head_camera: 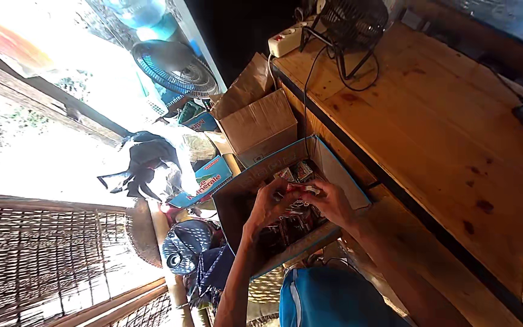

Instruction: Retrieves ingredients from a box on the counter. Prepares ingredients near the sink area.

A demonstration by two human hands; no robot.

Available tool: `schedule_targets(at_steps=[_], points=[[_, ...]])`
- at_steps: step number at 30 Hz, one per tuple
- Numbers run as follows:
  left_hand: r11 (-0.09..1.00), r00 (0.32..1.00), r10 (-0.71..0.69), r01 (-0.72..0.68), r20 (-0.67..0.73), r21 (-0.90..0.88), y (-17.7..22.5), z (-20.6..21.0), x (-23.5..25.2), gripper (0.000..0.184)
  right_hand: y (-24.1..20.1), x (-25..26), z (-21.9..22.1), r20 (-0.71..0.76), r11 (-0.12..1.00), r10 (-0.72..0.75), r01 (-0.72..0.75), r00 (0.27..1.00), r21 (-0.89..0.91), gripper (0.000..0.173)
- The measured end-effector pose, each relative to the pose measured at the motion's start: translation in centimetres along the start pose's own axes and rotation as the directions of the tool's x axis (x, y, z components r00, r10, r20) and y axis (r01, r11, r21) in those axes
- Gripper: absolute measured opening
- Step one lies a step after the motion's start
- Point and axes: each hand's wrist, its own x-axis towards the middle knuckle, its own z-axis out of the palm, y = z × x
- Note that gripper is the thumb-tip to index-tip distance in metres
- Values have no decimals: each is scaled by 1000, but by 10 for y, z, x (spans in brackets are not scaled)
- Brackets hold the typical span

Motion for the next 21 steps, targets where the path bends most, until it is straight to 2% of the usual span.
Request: schedule_targets(at_steps=[3,5,7,9,10,11,12,13,15,17,21], points=[[986,988,-96,111,119,-122,-37,1,-11,43,-1,2,-3,-50,922,256,-228,965,313,25],[972,990,-102,120,99,-200,-59,10,-21,26,2,3,-6,-45,831,397,-339,917,441,20],[960,995,-86,97,54,-263,-65,15,-27,12,14,2,-8,-53,846,428,-379,902,376,20],[963,996,-77,84,38,-255,-61,16,-32,13,29,0,-12,-114,944,330,-327,937,42,27],[967,996,-72,82,48,-241,-59,16,-33,13,29,-1,-15,-117,950,259,-274,959,-147,36],[971,996,-63,78,70,-225,-57,15,-34,13,27,-1,-18,-81,940,164,-180,983,-288,48],[976,994,-47,67,102,-205,-54,13,-34,14,25,1,-19,-19,932,55,-58,998,-357,58],[982,990,-24,49,137,-184,-52,13,-32,15,24,4,-18,78,932,-46,71,996,-356,63],[988,975,23,11,221,-153,-47,12,-29,15,25,14,-10,326,943,-180,257,928,-212,59],[993,959,35,-2,283,-117,-43,10,-26,17,29,23,-2,535,957,-166,267,828,-115,47],[997,946,-25,46,322,-57,-42,5,-30,20,35,29,2,649,971,-5,159,761,-179,33]])
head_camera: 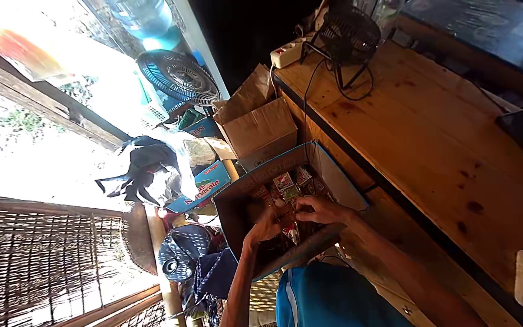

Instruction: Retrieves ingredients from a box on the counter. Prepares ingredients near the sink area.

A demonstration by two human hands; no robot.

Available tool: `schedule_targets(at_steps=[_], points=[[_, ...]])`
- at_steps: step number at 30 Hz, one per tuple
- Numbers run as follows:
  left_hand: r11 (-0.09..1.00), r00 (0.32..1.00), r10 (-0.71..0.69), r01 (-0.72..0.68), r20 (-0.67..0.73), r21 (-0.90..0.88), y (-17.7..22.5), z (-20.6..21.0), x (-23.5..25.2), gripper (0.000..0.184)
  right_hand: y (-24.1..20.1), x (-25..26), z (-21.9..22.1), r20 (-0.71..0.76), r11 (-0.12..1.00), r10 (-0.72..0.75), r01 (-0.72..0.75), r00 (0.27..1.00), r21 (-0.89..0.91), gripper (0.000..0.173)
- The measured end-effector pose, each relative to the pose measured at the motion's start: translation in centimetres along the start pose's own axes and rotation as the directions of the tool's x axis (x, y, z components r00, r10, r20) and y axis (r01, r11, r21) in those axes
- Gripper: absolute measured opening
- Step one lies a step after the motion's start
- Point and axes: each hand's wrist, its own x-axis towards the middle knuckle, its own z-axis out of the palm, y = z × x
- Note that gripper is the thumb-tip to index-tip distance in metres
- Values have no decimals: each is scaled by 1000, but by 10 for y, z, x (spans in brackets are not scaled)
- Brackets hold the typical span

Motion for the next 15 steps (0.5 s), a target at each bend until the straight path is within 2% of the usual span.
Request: schedule_targets(at_steps=[7,10,11,13,15], points=[[960,982,-149,171,-112,222,-5,14,-2,30,-10,-2,5,22,983,108,-104,994,-153,38],[966,955,-102,162,-278,201,-15,26,1,32,-9,-3,21,-171,976,54,-88,984,-198,39],[980,932,-75,134,-354,145,-16,31,2,31,-8,-3,30,-277,974,-10,-53,961,-220,39],[998,875,-63,47,-481,-46,-16,41,7,28,3,3,51,-513,941,-222,46,829,-334,36],[978,841,-98,-18,-532,-208,-17,47,10,28,11,9,63,-622,908,-334,63,709,-415,36]])
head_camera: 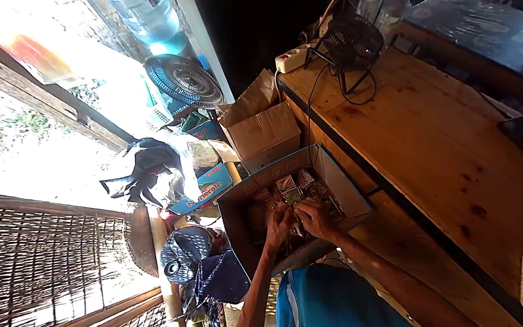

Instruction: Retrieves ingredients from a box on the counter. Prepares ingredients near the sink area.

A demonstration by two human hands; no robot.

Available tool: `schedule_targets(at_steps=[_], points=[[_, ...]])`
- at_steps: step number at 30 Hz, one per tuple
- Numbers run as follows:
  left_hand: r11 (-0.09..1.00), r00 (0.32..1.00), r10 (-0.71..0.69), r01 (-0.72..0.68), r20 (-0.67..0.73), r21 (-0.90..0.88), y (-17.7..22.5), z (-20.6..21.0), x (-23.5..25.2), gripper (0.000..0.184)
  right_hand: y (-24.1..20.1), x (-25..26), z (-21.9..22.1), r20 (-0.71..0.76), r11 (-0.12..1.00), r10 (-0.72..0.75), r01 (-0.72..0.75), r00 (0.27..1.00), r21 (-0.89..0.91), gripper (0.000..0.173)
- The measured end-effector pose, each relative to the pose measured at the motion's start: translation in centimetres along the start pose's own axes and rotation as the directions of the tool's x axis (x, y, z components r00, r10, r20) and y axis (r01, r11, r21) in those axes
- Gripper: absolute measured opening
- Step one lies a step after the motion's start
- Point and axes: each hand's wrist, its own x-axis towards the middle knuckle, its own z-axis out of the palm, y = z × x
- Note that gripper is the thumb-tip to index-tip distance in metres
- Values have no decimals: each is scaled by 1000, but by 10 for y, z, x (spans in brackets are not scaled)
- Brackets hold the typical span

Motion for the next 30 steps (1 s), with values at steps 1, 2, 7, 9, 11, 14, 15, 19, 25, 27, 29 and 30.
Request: schedule_targets(at_steps=[1,2,7,9,11,14,15,19,25,27,29,30], points=[[999,1000,-15,15,-1,-33,-1,0,0,28,0,-1,1,6,1000,20,-20,1000,7,36],[999,1000,-27,27,15,-34,-1,-3,1,28,1,1,-3,97,996,74,-79,992,39,38],[990,972,-25,-8,233,138,-4,-25,6,23,11,36,-35,728,943,226,-334,648,5,54],[969,944,-56,-27,326,245,0,-33,11,22,3,45,-39,759,951,263,-293,595,-99,46],[931,906,-126,-32,404,363,5,-39,14,26,-5,50,-41,780,951,295,-250,552,-183,43],[885,895,-196,-15,402,465,7,-37,14,28,-7,48,-38,786,954,295,-204,542,-218,37],[881,909,-201,5,365,472,4,-35,13,27,-7,46,-36,770,957,289,-204,569,-208,35],[961,976,-176,142,129,237,-9,-28,12,19,-10,23,-20,466,971,234,-185,853,-148,31],[983,972,-153,131,179,128,-16,-31,14,17,-4,30,-22,610,939,334,-306,719,-154,39],[982,957,-139,100,254,161,-15,-36,17,17,6,41,-27,739,936,318,-320,595,-145,50],[969,918,-170,89,358,232,-9,-43,21,18,7,45,-27,789,941,310,-287,530,-177,55],[958,886,-209,100,415,270,-5,-46,24,21,5,45,-27,794,943,317,-266,519,-202,51]])
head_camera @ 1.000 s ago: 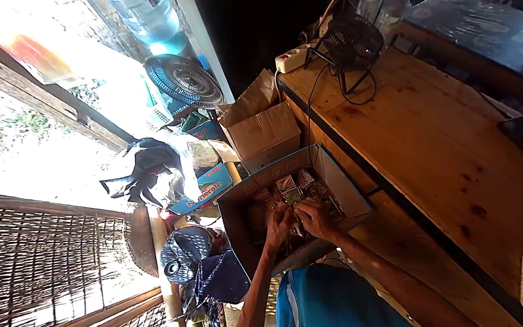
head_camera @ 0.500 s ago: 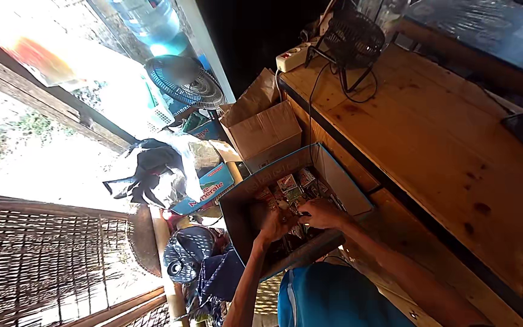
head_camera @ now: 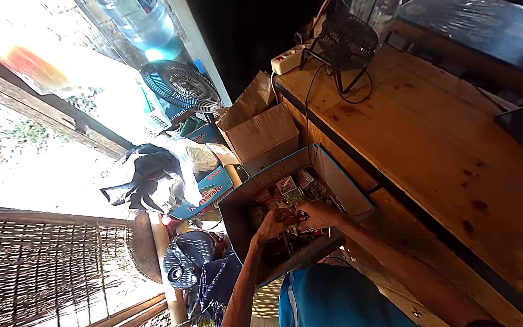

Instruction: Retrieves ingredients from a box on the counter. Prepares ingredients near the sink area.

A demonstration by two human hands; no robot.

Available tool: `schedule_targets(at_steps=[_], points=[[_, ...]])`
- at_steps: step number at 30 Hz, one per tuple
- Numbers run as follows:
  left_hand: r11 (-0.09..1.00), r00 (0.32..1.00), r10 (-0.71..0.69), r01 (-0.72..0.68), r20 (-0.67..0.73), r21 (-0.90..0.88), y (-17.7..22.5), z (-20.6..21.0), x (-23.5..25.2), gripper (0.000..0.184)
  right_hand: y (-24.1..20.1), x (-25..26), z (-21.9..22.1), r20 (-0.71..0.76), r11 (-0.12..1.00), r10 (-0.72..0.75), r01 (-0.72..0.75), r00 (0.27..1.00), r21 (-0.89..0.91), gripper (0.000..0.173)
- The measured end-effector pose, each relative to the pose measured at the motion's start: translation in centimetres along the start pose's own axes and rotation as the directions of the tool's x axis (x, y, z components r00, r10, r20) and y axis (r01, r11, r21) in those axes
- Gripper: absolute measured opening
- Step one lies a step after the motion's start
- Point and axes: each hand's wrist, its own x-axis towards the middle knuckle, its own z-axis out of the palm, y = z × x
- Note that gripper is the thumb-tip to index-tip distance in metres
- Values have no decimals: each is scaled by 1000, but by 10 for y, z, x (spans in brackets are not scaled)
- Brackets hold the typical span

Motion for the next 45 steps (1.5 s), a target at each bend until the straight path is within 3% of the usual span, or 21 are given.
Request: schedule_targets(at_steps=[3,6,11,15,20,24,27,30,32,35,39,41,45], points=[[991,989,-70,55,129,122,2,-3,1,30,-8,-3,3,23,995,31,-28,999,-97,41],[978,985,-124,102,120,180,-3,6,4,28,-7,-4,15,-58,994,21,-27,998,-106,34],[990,999,-33,31,-11,-137,-17,18,0,12,2,-9,43,-299,999,-6,20,954,45,31],[996,997,41,-36,59,-77,-28,19,-2,15,11,-5,42,-190,991,40,-15,981,130,33],[988,992,-18,-1,123,153,-20,21,-3,24,13,-2,27,15,994,-4,2,1000,111,33],[989,1000,-14,15,-12,147,-27,31,-4,26,10,1,22,8,994,30,-31,1000,100,37],[997,980,4,-19,-200,-76,-29,39,-1,19,-2,-3,31,-198,979,126,-89,972,184,37],[951,945,-32,-71,-326,-301,-24,41,-1,16,-15,-3,46,-412,946,223,-95,883,309,37],[931,929,-41,-98,-369,-352,-26,39,-1,17,-17,1,49,-449,929,248,-80,859,361,38],[949,944,-10,-95,-331,-301,-28,30,-5,16,-3,6,49,-366,912,190,-26,911,409,43],[977,999,-25,17,-33,-213,-26,9,-12,15,6,5,29,-127,965,89,-54,988,258,51],[986,998,-56,57,11,-160,-23,8,-9,15,2,4,27,-146,981,114,-88,983,170,39],[986,980,-96,69,-175,-153,-21,14,3,13,-15,-3,38,-369,949,248,-148,896,279,34]])
